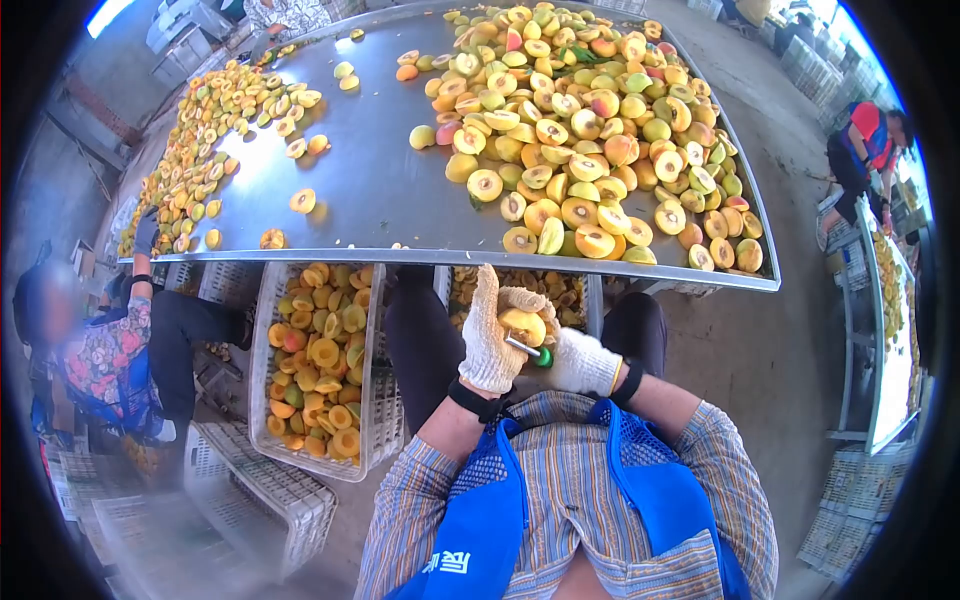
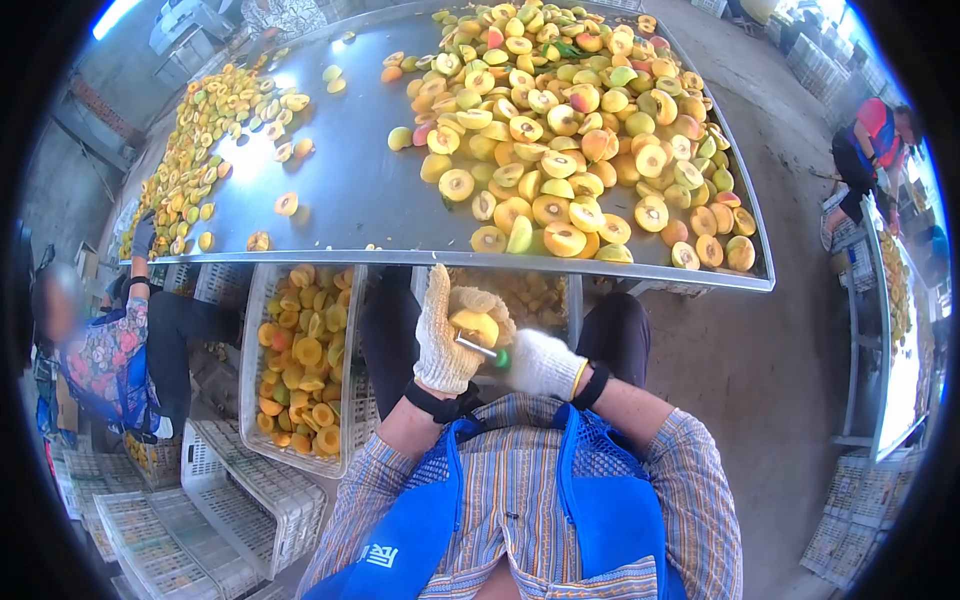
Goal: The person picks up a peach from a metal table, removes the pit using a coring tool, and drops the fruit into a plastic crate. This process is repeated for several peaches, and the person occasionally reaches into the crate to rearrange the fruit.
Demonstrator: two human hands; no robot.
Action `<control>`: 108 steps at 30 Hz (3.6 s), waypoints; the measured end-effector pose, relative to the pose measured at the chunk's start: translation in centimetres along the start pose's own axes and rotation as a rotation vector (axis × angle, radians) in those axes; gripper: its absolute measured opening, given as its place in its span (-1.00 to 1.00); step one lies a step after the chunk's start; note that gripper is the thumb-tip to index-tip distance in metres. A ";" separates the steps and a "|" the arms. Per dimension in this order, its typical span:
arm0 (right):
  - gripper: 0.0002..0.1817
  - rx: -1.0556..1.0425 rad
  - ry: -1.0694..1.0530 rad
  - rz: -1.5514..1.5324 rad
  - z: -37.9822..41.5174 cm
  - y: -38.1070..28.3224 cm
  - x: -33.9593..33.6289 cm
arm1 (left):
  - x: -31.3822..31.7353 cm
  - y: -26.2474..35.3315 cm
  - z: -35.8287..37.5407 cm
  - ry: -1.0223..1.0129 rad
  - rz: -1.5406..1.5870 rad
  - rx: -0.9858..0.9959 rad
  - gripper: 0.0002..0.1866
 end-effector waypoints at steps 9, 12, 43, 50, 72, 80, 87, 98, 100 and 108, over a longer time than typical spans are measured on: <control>-0.46 0.204 -0.276 -0.470 0.2 -2.0 -1.5 | 0.8 0.5 -0.3 -0.052 -0.183 -0.069 -0.33; -0.63 -0.013 -0.353 -0.558 0.3 -2.1 -0.6 | -0.2 -0.4 -1.3 -0.321 0.007 -0.069 -0.28; -0.43 0.527 -0.341 0.070 1.1 2.2 -2.9 | 0.1 10.3 -7.9 0.062 -2.025 1.020 -0.66; -0.43 0.485 -0.396 0.072 2.4 1.6 -3.1 | 1.9 5.2 -15.2 -0.005 -2.447 -0.087 -0.50; -0.44 0.470 0.111 0.004 1.5 -5.1 -9.7 | 2.4 0.8 -0.7 -0.167 -0.029 0.156 -0.68; -0.53 0.504 0.066 -0.003 1.8 -4.9 -8.9 | 2.9 -0.2 0.2 -0.186 -0.037 0.119 -0.54; -0.81 0.390 0.055 -0.101 2.4 -2.7 -5.9 | 2.6 -1.2 0.5 0.024 -0.140 0.082 -0.32; -0.75 0.391 -0.131 -0.021 1.3 -3.3 -7.5 | 3.1 0.4 -0.4 0.052 -0.426 0.099 -0.18; -0.75 0.268 -0.113 -0.173 1.5 -2.0 -5.0 | 3.1 0.6 -0.5 0.014 -0.388 0.086 -0.18; -0.75 0.241 -0.137 0.043 1.2 -1.9 -5.5 | 3.4 1.2 0.0 -0.163 -0.699 0.105 -0.21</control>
Point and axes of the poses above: each hand's wrist, its own z-axis away from the middle knuckle, its own x-axis out of the palm, y = z × x, the point moved 3 cm from there along -z, towards the middle knuckle
